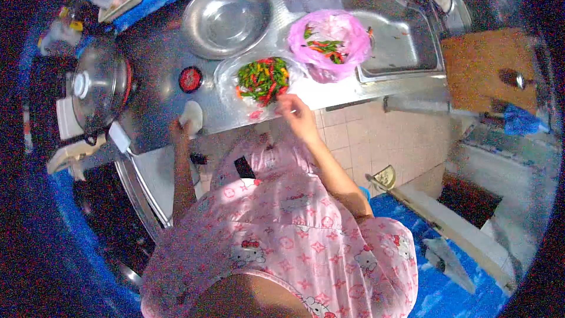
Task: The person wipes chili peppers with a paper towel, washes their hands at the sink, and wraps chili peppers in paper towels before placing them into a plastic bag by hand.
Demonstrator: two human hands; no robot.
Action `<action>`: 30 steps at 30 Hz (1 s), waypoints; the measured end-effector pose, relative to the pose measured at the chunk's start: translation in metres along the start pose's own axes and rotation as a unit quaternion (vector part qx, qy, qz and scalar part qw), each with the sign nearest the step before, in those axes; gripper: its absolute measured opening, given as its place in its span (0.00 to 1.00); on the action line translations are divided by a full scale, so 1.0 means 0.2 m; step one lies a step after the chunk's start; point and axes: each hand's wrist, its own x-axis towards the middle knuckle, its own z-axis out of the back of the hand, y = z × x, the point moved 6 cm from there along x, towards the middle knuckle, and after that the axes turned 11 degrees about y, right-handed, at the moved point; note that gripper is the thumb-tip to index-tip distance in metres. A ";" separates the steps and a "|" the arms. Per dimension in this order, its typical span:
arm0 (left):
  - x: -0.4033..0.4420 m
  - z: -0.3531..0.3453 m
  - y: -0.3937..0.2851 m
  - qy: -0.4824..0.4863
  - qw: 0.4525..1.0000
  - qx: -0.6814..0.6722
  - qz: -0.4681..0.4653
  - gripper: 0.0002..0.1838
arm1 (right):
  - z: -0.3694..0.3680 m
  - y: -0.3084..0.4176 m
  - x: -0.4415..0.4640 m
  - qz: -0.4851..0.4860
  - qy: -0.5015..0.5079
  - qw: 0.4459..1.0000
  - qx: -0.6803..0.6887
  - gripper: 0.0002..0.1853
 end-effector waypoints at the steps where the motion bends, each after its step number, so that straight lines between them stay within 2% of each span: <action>1: -0.10 -0.09 -0.24 0.017 0.997 -0.075 0.000 0.20 | -0.04 -0.04 0.00 -0.024 0.023 0.999 0.012 0.16; 2: -0.21 -0.21 -0.48 0.035 0.988 -0.149 0.001 0.19 | -0.08 0.01 -0.03 -0.070 0.068 0.994 0.044 0.24; 3: -0.27 -0.31 -0.67 0.093 0.987 -0.129 -0.023 0.19 | -0.12 0.03 -0.04 -0.088 0.096 0.983 0.128 0.29; 4: -0.32 -0.42 -0.80 0.148 0.982 -0.110 -0.046 0.19 | -0.15 0.08 -0.06 -0.111 0.111 0.965 0.212 0.28; 5: -0.34 -0.54 -0.89 0.174 0.959 -0.195 -0.112 0.21 | -0.18 0.17 -0.09 -0.132 0.127 0.938 0.295 0.28; 6: -0.33 -0.63 -0.97 0.163 0.969 -0.058 -0.174 0.23 | -0.17 0.25 -0.11 -0.122 0.110 0.920 0.355 0.25; 7: -0.35 -0.70 -1.16 0.198 0.961 0.006 -0.195 0.27 | -0.13 0.24 -0.12 -0.121 0.101 0.924 0.350 0.23; 9: -0.30 -0.84 -1.34 0.189 0.923 0.132 -0.308 0.29 | 0.00 0.20 -0.11 -0.122 0.079 0.930 0.338 0.19; 10: -0.25 -0.89 -1.40 0.191 0.923 0.117 -0.311 0.30 | 0.11 0.16 -0.12 -0.122 0.001 0.924 0.364 0.14; 11: -0.21 -0.95 -1.47 0.194 0.924 0.101 -0.314 0.30 | 0.23 0.14 -0.13 -0.114 -0.056 0.916 0.381 0.14; 12: -0.18 -1.00 -1.56 0.165 0.915 0.140 -0.340 0.28 | 0.36 0.13 -0.15 -0.107 -0.111 0.904 0.398 0.13; 13: -0.13 -1.07 -1.62 0.182 0.907 0.156 -0.347 0.25 | 0.48 0.12 -0.17 -0.099 -0.164 0.890 0.413 0.13; 15: -0.04 -1.27 -1.66 0.206 0.879 0.204 -0.380 0.22 | 0.70 0.12 -0.22 -0.051 -0.198 0.911 0.358 0.16; 18: 0.03 -1.61 -1.60 0.140 0.786 0.339 -0.497 0.17 | 1.00 0.06 -0.28 -0.015 -0.262 0.917 0.302 0.19; 19: 0.07 -1.74 -1.47 0.231 0.764 0.415 -0.436 0.16 | 1.07 0.05 -0.30 -0.009 -0.285 0.914 0.287 0.19; 21: 0.10 -1.92 -1.27 0.400 0.679 0.543 -0.289 0.13 | 1.18 0.06 -0.31 -0.014 -0.318 0.906 0.280 0.17; 22: 0.06 -1.91 -1.29 0.412 0.722 0.487 -0.270 0.09 | 1.22 0.07 -0.31 -0.008 -0.327 0.898 0.293 0.16; 25: 0.09 -1.84 -1.48 0.242 0.864 0.286 -0.335 0.07 | 1.31 0.03 -0.29 -0.019 -0.346 0.884 0.314 0.14; 26: 0.12 -1.82 -1.55 0.155 0.875 0.287 -0.358 0.07 | 1.33 0.02 -0.27 -0.034 -0.351 0.882 0.313 0.13; 29: 0.27 -1.94 -1.53 0.095 0.876 0.349 -0.321 0.08 | 1.37 0.05 -0.19 -0.054 -0.341 0.891 0.294 0.12; 30: 0.35 -2.03 -1.46 0.126 0.864 0.425 -0.239 0.10 | 1.37 0.07 -0.15 -0.057 -0.334 0.897 0.285 0.12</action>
